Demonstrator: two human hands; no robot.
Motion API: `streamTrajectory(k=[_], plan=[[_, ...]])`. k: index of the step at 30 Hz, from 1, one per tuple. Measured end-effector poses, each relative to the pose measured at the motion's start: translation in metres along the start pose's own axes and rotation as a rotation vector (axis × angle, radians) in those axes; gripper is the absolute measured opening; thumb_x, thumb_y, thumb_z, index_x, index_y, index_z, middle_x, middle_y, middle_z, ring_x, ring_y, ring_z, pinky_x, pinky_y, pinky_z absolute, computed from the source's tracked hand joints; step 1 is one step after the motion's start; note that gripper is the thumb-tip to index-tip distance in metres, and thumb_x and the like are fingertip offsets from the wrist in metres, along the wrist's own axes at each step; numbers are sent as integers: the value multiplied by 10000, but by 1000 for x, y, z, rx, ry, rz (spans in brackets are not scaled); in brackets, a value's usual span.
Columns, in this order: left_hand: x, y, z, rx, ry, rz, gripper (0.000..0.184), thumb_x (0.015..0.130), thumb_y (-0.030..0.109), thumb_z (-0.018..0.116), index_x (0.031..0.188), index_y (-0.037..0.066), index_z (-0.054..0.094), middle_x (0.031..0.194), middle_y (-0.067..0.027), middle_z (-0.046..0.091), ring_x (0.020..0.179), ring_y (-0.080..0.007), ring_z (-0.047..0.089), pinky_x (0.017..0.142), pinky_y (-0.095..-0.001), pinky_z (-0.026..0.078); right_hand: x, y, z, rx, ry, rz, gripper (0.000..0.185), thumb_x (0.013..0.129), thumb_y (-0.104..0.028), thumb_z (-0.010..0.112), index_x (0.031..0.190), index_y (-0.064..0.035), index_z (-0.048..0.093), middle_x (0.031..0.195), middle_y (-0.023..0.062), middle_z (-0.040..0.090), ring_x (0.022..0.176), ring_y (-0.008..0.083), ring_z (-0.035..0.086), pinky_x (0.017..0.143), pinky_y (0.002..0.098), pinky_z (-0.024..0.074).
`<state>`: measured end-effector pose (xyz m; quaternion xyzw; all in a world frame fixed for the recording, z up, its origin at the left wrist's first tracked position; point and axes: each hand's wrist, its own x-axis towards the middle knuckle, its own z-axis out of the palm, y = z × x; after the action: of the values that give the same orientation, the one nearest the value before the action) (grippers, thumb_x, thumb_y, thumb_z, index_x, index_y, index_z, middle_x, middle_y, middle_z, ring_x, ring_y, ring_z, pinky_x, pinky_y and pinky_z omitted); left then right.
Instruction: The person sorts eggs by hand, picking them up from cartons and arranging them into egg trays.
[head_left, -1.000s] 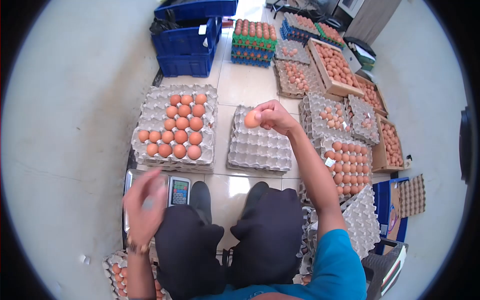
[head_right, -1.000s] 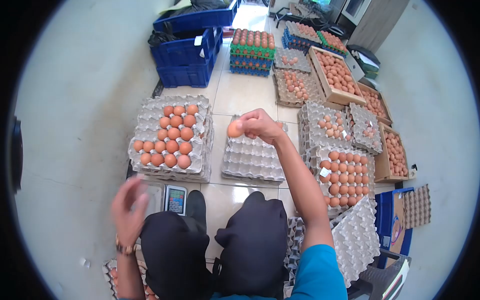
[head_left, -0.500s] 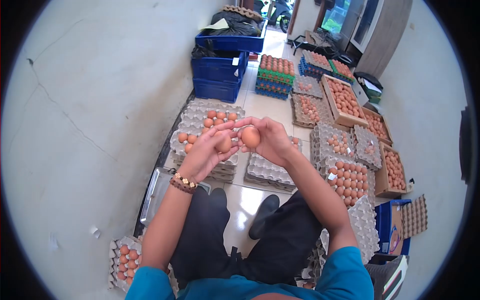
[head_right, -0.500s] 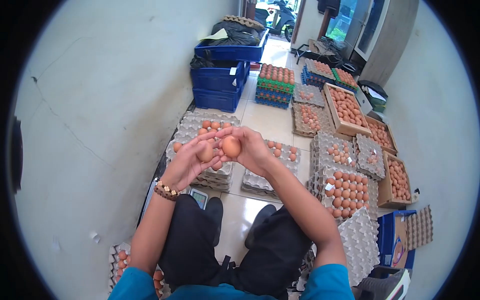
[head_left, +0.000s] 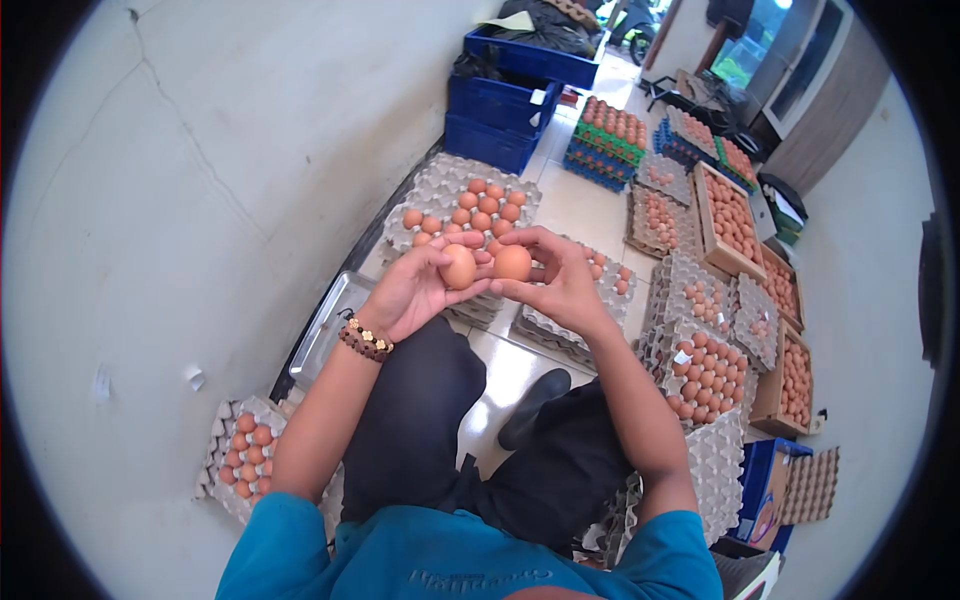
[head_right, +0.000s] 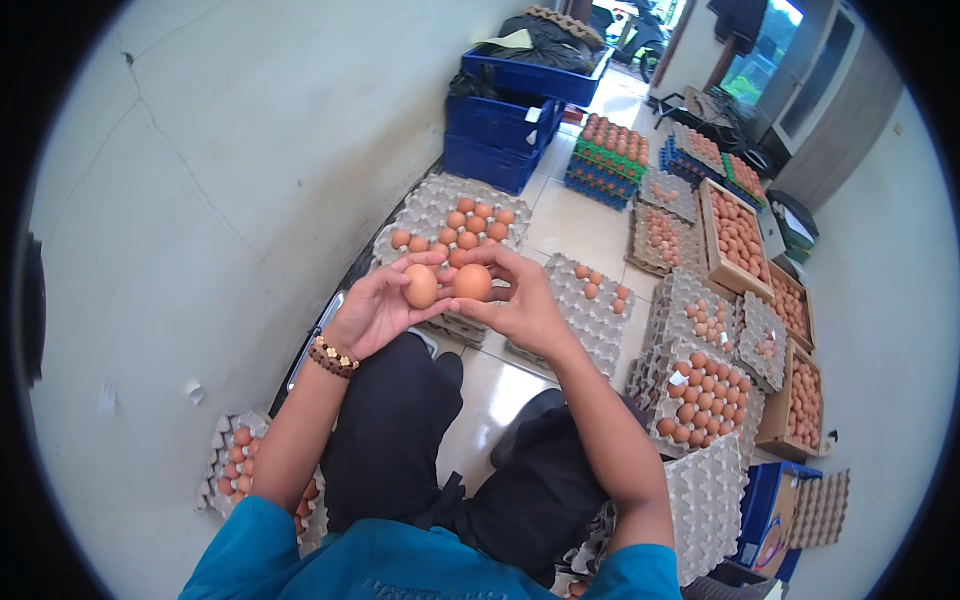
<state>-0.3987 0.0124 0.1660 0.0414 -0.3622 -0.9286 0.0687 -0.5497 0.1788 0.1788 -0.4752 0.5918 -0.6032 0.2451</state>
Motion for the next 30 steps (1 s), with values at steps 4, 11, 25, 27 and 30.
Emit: streamTrajectory(k=[4,11,25,27,30], plan=[[-16,3,-4,-25,29,30,436,1001,275,476,1301,-39,512,1325,-197,526,1271,-277,529,1052,-439,483,1,-8,16,-54,4,51,495,715,-105,874,1130,-18,619,1081,75,679,1011,168,672,832,317,586],[-47,1,-6,201,177,17,349,960,226,644,1241,40,553,1284,-94,543,1082,-158,620,940,-372,562,2,-20,56,-264,2,-170,451,713,-47,835,1121,12,652,1064,104,661,958,198,686,741,310,627],[-200,-24,-12,399,598,267,432,848,142,779,1226,22,609,1007,-53,645,650,-13,506,498,-136,392,-15,-26,79,-319,-259,-266,480,795,-49,781,1245,8,625,1126,128,644,879,175,668,745,286,567],[-273,-25,-24,434,879,242,437,831,120,779,1222,16,611,1018,-65,650,672,-32,529,530,-155,424,-15,-19,64,-371,-260,-214,393,847,-24,716,1230,10,630,1073,115,657,858,151,660,762,268,535],[-345,-48,-63,911,1236,288,420,828,184,788,1185,31,628,1063,-72,680,887,-103,639,732,-255,541,-13,-17,55,-412,-195,-134,316,899,-36,671,1209,16,641,977,81,665,840,118,636,771,248,506]])
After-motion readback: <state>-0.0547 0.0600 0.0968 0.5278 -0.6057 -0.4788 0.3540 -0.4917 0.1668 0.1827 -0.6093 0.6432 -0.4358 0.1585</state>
